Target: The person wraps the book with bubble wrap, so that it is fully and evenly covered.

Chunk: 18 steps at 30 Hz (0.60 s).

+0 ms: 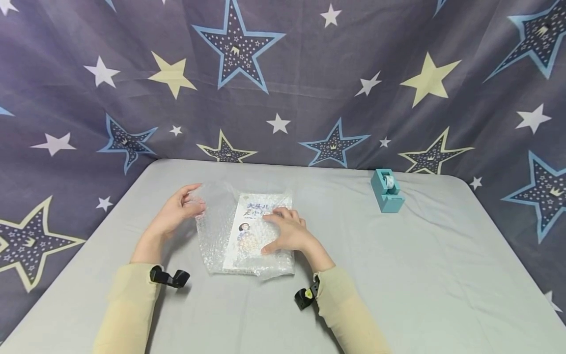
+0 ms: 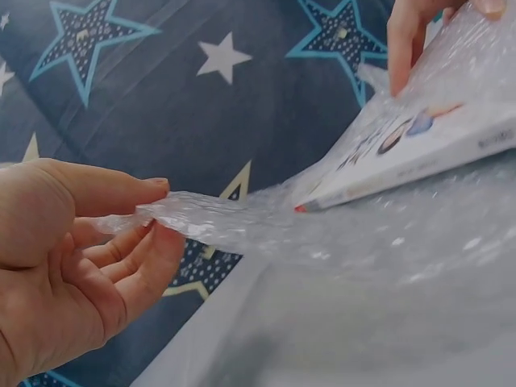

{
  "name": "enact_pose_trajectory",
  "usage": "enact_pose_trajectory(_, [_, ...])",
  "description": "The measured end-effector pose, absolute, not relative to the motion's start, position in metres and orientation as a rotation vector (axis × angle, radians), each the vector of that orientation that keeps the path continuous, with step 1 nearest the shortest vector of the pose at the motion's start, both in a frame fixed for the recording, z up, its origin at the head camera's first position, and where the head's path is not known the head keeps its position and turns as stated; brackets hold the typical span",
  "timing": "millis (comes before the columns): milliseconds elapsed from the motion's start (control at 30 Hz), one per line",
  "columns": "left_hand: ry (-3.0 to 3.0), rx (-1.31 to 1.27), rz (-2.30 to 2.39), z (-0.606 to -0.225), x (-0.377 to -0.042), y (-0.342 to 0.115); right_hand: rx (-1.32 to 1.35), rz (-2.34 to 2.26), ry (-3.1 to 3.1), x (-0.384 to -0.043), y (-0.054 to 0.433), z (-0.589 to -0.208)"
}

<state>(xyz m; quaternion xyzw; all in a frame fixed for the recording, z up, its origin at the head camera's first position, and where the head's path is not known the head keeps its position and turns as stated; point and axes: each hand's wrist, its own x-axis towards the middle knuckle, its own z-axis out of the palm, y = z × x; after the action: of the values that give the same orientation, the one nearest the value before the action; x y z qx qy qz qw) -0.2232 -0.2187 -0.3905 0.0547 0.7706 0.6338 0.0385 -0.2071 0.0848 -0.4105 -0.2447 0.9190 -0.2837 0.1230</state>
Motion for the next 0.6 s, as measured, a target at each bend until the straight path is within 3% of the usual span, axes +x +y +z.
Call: enact_pose_trajectory(600, [2.234, 0.148, 2.146, -0.389, -0.221, -0.178, -0.718, -0.824, 2.688, -0.209, 0.085, -0.413])
